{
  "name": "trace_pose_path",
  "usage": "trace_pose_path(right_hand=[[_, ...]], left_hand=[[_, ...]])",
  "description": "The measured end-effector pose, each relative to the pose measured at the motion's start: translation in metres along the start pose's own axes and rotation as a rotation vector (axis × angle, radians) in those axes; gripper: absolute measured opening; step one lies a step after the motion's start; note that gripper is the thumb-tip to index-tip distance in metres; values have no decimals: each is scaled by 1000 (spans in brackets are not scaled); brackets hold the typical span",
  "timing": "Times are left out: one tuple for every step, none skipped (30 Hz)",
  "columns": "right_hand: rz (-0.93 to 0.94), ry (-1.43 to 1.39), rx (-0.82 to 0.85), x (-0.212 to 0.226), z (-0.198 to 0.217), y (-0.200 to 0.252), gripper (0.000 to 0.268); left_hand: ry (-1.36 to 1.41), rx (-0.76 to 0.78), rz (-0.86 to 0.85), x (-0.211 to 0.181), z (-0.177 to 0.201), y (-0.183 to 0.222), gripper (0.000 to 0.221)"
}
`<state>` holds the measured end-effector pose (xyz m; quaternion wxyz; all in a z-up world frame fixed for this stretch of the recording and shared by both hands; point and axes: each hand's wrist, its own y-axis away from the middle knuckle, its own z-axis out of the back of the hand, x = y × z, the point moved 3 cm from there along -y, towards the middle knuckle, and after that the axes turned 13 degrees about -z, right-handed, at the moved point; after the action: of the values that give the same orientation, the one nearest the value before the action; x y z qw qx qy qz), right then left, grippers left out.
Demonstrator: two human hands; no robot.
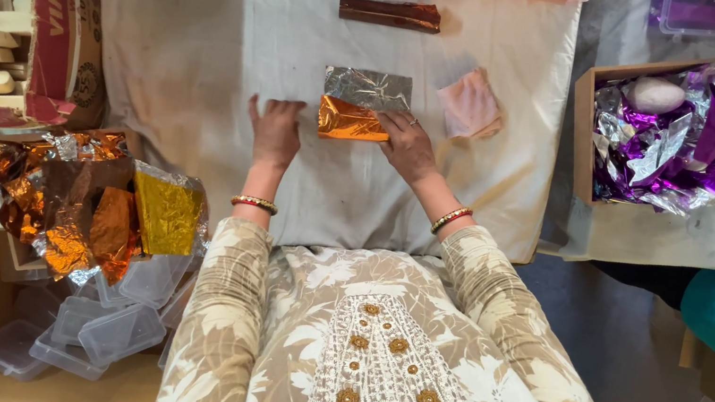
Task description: Packaging wooden blocks by wrapping them in paper and foil before placing them into containers.
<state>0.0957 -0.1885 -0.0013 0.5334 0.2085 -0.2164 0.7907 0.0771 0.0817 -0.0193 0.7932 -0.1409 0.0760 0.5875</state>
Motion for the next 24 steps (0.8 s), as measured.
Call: trace_pose_path(right_hand=[[2, -4, 0, 0, 0, -2, 57], [-9, -10, 19, -1, 0, -4, 58], [-22, -14, 40, -3, 1, -4, 59], [-23, -15, 43, -3, 0, -5, 59], [-37, -32, 54, -5, -1, -6, 58], [-51, -49, 65, -6, -2, -7, 58], [-51, -47, 68, -5, -1, -7, 58], [-47, -47, 63, -4, 0, -7, 57], [-42, -48, 56, -4, 2, -8, 57], [-40, -45, 57, -2, 3, -9, 57], [-47, -59, 65, -1, 4, -9, 57], [-53, -73, 72, 0, 4, -10, 58], [-56, -71, 71, -1, 4, -9, 58], [-55, -73, 69, -3, 3, -9, 58], [-54, -76, 68, -4, 2, -9, 58], [-56, -77, 67, -4, 2, -8, 58], [-65, -64, 66, -3, 2, -8, 57], [-73, -52, 65, -3, 1, -8, 57], [-71, -51, 61, 0, 3, -10, 57], [-76, -61, 71, 1, 6, -11, 59], [-85, -71, 81, 3, 8, -12, 61], [-86, -68, 76, 2, 8, -12, 61], [-83, -71, 76, 1, 8, -11, 60], [-80, -74, 76, 0, 7, -10, 59]], left_hand=[[-3, 1, 2, 1, -1, 1, 45], [52, -102, 40, 3, 0, 2, 39], [111, -205, 77, 3, -1, 5, 33], [111, -203, 80, -6, 0, 0, 33], [250, -213, 153, -12, -1, -5, 35], [388, -222, 225, -18, -2, -10, 39], [391, -222, 227, -23, 0, -16, 39], [516, -158, 366, -25, -2, -20, 47], [640, -94, 503, -27, -5, -26, 56], [642, -96, 504, -23, -16, -26, 56], [559, -32, 552, -17, -28, -25, 50], [475, 32, 599, -12, -40, -24, 46], [477, 34, 596, -18, -35, -24, 46], [299, -92, 376, -27, -24, -28, 44], [122, -211, 153, -38, -12, -30, 43], [122, -209, 151, -51, 4, -37, 43], [144, -109, -33, -69, 19, -45, 54], [165, -10, -217, -88, 34, -51, 66], [164, -14, -219, -86, 22, -47, 66], [133, -29, -271, -85, 10, -44, 66], [105, -42, -325, -86, -2, -40, 66], [106, -44, -330, -87, -2, -41, 66], [171, 18, -261, -86, -4, -41, 65], [236, 81, -191, -85, -6, -41, 65]])
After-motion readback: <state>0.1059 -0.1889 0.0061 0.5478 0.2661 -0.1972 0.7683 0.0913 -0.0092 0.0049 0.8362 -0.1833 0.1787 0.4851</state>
